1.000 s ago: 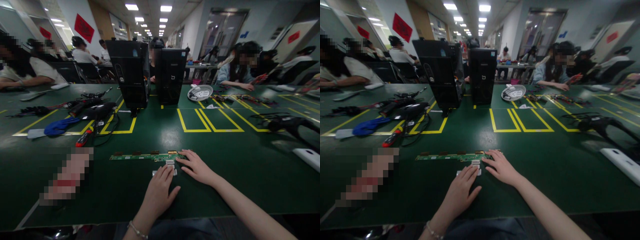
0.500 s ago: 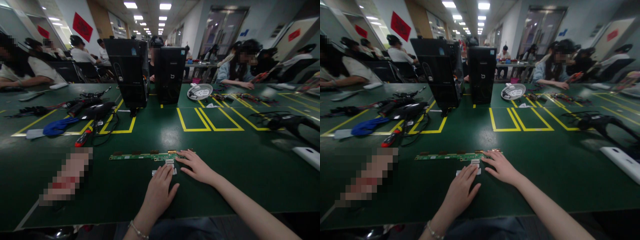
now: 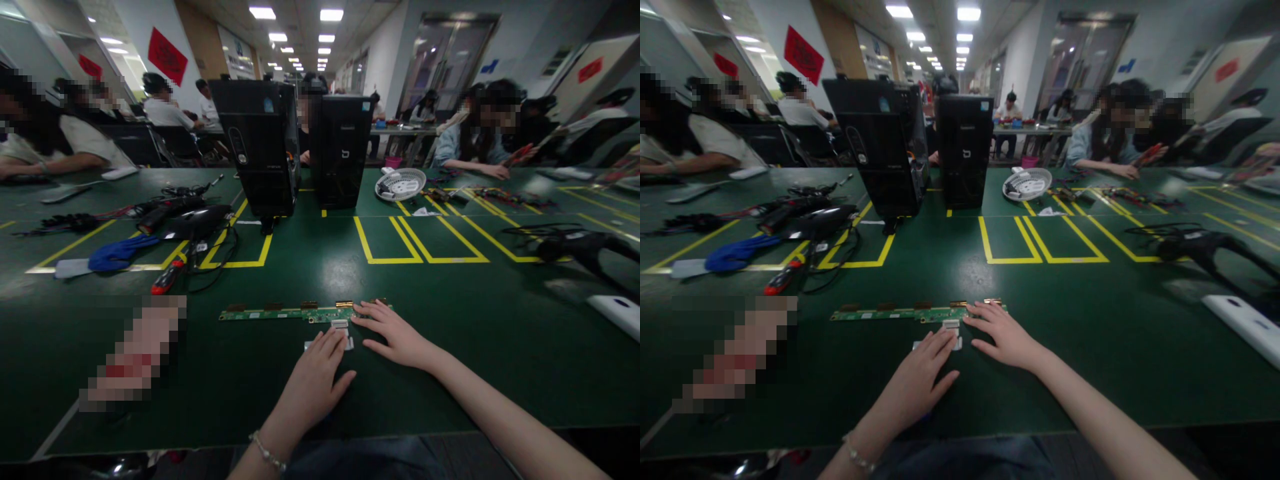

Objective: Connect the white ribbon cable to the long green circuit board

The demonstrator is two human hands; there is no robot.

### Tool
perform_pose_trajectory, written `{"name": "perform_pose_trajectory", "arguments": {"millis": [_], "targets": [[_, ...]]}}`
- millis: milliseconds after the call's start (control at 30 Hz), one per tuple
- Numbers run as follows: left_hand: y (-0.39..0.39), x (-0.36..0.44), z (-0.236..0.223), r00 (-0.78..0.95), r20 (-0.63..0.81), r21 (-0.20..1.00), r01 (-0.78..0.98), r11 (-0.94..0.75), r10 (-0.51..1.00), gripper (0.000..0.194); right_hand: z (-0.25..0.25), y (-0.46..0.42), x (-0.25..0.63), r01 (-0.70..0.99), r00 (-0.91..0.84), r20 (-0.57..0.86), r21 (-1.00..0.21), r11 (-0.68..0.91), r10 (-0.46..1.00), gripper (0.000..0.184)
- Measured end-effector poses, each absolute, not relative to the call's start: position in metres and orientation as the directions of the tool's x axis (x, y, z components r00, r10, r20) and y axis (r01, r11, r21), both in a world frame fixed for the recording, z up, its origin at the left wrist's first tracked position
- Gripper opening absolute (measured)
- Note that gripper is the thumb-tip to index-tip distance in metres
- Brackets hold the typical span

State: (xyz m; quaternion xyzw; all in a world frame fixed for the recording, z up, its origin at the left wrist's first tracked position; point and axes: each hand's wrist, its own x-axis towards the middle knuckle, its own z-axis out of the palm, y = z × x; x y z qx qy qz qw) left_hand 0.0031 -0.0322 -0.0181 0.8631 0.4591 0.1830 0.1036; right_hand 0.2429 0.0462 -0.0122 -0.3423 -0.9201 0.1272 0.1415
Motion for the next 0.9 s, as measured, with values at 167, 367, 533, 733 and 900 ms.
{"name": "perform_pose_trajectory", "arguments": {"millis": [167,367,533,733,900], "targets": [[-0.025,-0.002,-0.008,0.551,0.14,0.324,0.76,-0.564,0.822,0.051,-0.012,0.047,0.244,0.592,-0.734,0.147,-0.34,0.731,0.663,0.049],[-0.019,-0.008,-0.004,0.597,0.151,0.326,0.722,-0.61,0.788,0.047,-0.01,0.047,0.243,0.587,-0.739,0.126,-0.364,0.724,0.662,0.05],[-0.02,-0.007,-0.008,0.569,0.184,0.313,0.739,-0.597,0.801,0.044,-0.009,0.046,0.243,0.595,-0.736,0.114,-0.361,0.718,0.667,0.05],[-0.022,0.0,-0.01,0.547,0.152,0.304,0.767,-0.566,0.823,0.043,-0.012,0.045,0.242,0.602,-0.727,0.141,-0.342,0.722,0.673,0.049],[-0.026,-0.003,-0.001,0.515,0.263,0.251,0.78,-0.573,0.816,0.042,-0.015,0.045,0.242,0.595,-0.726,0.161,-0.341,0.728,0.668,0.05]]}}
